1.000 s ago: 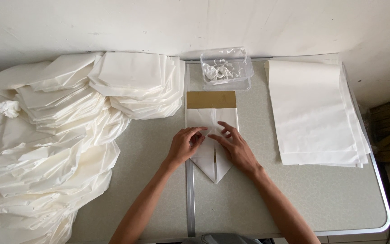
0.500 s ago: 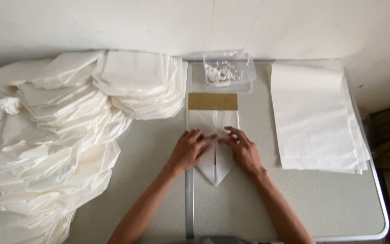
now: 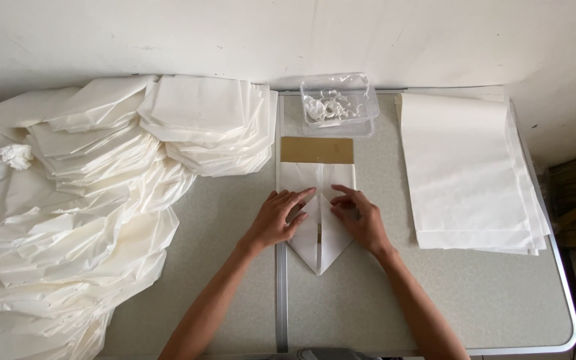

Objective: Folding white paper sheets over a gold cardboard template on a table

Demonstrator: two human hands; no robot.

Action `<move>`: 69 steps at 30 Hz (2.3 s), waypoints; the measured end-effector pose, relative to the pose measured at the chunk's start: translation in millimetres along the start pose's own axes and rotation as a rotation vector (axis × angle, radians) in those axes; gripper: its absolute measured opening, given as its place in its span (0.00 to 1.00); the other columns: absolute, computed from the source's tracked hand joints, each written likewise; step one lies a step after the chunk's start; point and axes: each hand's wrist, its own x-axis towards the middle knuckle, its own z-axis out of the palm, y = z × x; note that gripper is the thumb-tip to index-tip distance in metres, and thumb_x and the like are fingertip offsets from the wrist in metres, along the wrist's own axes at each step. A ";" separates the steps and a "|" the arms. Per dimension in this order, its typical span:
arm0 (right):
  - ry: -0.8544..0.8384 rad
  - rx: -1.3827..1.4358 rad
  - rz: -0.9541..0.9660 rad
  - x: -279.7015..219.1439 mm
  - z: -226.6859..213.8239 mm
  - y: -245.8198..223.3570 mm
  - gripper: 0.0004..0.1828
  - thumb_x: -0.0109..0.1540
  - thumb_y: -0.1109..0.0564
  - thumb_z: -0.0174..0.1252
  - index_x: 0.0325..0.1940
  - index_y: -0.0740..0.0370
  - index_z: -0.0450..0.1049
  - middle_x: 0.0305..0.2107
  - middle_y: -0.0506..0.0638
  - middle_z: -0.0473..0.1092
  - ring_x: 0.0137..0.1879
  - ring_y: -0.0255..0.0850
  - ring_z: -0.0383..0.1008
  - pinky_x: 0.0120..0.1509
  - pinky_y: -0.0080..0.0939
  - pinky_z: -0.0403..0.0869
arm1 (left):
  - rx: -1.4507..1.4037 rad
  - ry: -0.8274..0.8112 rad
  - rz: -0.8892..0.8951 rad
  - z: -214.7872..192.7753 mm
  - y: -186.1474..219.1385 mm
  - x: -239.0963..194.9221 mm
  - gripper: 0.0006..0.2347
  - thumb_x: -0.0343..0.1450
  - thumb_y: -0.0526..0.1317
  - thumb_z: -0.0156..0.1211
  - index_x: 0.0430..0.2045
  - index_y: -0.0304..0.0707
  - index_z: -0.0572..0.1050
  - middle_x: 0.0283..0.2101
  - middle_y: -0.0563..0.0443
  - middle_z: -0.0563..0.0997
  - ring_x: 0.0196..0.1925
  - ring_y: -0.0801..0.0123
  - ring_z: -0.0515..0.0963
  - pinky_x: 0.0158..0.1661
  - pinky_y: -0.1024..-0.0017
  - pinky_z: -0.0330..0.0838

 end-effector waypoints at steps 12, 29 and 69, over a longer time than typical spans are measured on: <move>-0.159 -0.070 0.068 2.4 -18.4 3.0 0.39 0.54 0.59 0.70 0.70 0.50 0.68 0.32 0.50 0.80 0.37 0.42 0.80 0.51 0.44 0.76 | -0.089 0.055 -0.034 11.6 -15.7 0.3 0.17 0.74 0.43 0.58 0.59 0.51 0.75 0.34 0.54 0.84 0.30 0.65 0.76 0.38 0.67 0.67; -0.106 -0.040 0.101 -6.6 -9.7 11.0 0.36 0.56 0.60 0.69 0.69 0.51 0.70 0.36 0.52 0.79 0.36 0.38 0.76 0.48 0.39 0.76 | -0.142 0.026 -0.063 18.6 -25.7 3.7 0.12 0.69 0.47 0.68 0.39 0.41 0.82 0.32 0.48 0.82 0.28 0.60 0.76 0.36 0.64 0.68; -0.088 0.073 0.015 -3.9 -12.7 4.3 0.25 0.55 0.63 0.69 0.57 0.57 0.80 0.33 0.55 0.80 0.39 0.45 0.82 0.49 0.45 0.79 | -0.110 -0.010 0.005 9.4 -25.7 0.8 0.15 0.64 0.50 0.74 0.34 0.40 0.83 0.36 0.50 0.81 0.30 0.63 0.74 0.39 0.66 0.69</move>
